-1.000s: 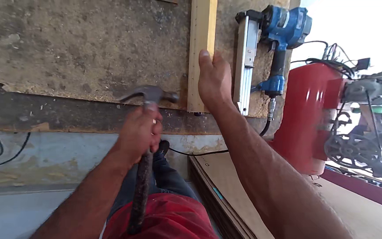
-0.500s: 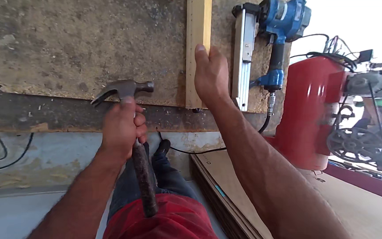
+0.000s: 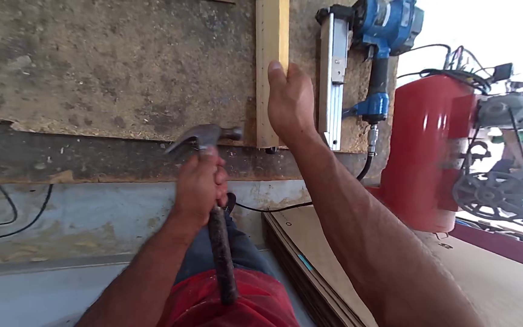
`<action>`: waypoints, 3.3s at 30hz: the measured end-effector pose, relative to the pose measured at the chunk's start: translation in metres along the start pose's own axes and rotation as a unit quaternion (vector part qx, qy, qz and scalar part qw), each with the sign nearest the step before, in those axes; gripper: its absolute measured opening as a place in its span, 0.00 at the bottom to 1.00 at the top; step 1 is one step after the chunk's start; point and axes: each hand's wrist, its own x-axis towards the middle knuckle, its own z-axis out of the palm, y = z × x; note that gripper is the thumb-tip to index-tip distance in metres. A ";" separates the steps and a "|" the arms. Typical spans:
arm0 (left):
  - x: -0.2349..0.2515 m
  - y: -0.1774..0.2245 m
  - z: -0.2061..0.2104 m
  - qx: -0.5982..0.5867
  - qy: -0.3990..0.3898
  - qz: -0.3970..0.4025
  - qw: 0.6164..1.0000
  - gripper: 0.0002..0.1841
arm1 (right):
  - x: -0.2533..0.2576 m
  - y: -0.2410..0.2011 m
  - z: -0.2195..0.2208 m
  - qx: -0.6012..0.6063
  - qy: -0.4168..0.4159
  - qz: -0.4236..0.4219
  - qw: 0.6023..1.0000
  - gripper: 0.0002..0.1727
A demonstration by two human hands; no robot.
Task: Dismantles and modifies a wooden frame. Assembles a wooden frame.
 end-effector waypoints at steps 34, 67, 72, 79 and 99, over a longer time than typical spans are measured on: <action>0.002 -0.024 0.003 0.315 0.043 0.223 0.921 0.25 | 0.000 0.002 -0.005 0.030 -0.012 -0.006 0.999 0.19; 0.025 -0.057 0.000 -0.156 -0.105 0.009 0.982 0.25 | 0.001 0.008 -0.001 0.033 -0.002 -0.005 0.999 0.21; 0.003 -0.059 0.009 -0.196 -0.054 0.045 0.978 0.26 | 0.001 0.009 -0.002 0.043 -0.004 -0.008 0.999 0.21; -0.009 -0.067 0.042 -0.196 0.004 0.085 0.977 0.25 | 0.000 0.008 -0.002 0.041 -0.007 -0.005 0.999 0.20; -0.009 -0.072 0.035 -0.176 0.033 0.109 0.978 0.24 | 0.002 0.009 -0.003 0.034 -0.002 -0.014 0.999 0.20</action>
